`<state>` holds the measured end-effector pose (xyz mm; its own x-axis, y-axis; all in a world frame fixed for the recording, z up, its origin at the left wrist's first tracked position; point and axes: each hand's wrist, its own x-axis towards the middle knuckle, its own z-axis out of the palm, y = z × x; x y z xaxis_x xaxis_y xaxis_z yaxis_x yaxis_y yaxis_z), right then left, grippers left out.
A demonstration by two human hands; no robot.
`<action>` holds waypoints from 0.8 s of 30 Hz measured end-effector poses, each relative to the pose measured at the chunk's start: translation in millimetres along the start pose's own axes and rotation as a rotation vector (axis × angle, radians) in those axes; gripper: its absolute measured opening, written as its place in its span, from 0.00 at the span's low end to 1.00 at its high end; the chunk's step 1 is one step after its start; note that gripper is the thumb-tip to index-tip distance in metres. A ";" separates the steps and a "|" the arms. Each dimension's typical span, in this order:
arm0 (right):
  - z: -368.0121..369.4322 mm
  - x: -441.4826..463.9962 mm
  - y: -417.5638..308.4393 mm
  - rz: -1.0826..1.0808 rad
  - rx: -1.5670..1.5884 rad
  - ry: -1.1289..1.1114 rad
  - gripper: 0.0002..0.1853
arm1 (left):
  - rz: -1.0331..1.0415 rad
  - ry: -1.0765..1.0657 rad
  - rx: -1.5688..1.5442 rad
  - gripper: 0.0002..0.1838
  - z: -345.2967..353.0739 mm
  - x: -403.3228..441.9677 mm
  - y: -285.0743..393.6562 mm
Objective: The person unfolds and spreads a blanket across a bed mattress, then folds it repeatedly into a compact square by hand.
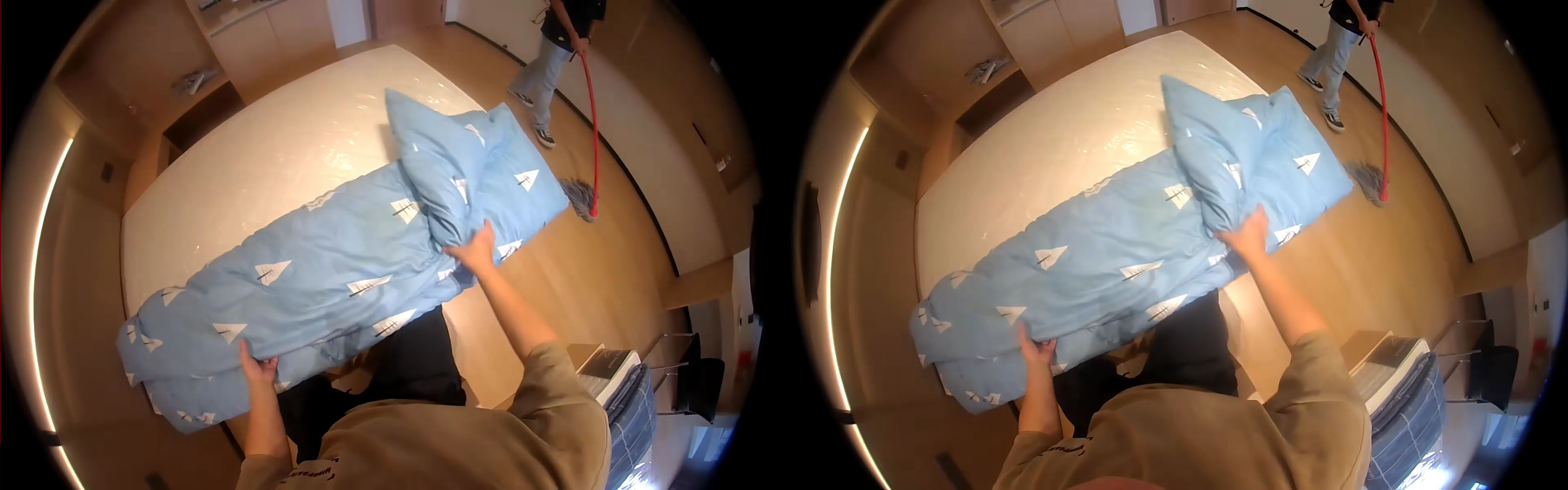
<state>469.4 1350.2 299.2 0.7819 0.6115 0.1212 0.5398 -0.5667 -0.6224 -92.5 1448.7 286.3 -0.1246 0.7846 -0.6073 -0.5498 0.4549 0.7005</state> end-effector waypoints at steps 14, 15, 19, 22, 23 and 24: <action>157.0 233.4 -188.9 -0.031 -0.538 -0.089 0.36 | -0.032 0.115 -0.016 0.37 23.3 18.6 -45.1; 176.6 239.8 -181.2 0.096 -0.532 -0.037 0.33 | -0.035 0.113 -0.001 0.39 16.5 23.6 -46.1; 149.5 273.7 -136.3 -0.299 -0.311 -0.387 0.27 | -0.046 0.118 0.121 0.43 24.0 35.4 -48.8; 76.1 369.5 -113.6 -0.396 0.111 -0.109 0.24 | -0.166 0.023 0.144 0.45 54.7 27.2 -41.7; 16.2 388.8 -105.0 -0.348 0.321 0.025 0.25 | -0.142 -0.001 0.176 0.41 44.4 42.8 -41.4; -29.4 405.7 -81.8 -0.541 0.337 0.434 0.25 | -0.353 -0.328 0.029 0.40 14.0 74.9 -35.2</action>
<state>751.6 1628.5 422.0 0.5263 0.4445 0.7248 0.8120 -0.0098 -0.5836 -70.9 1497.3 221.3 0.3352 0.6693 -0.6631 -0.4881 0.7253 0.4854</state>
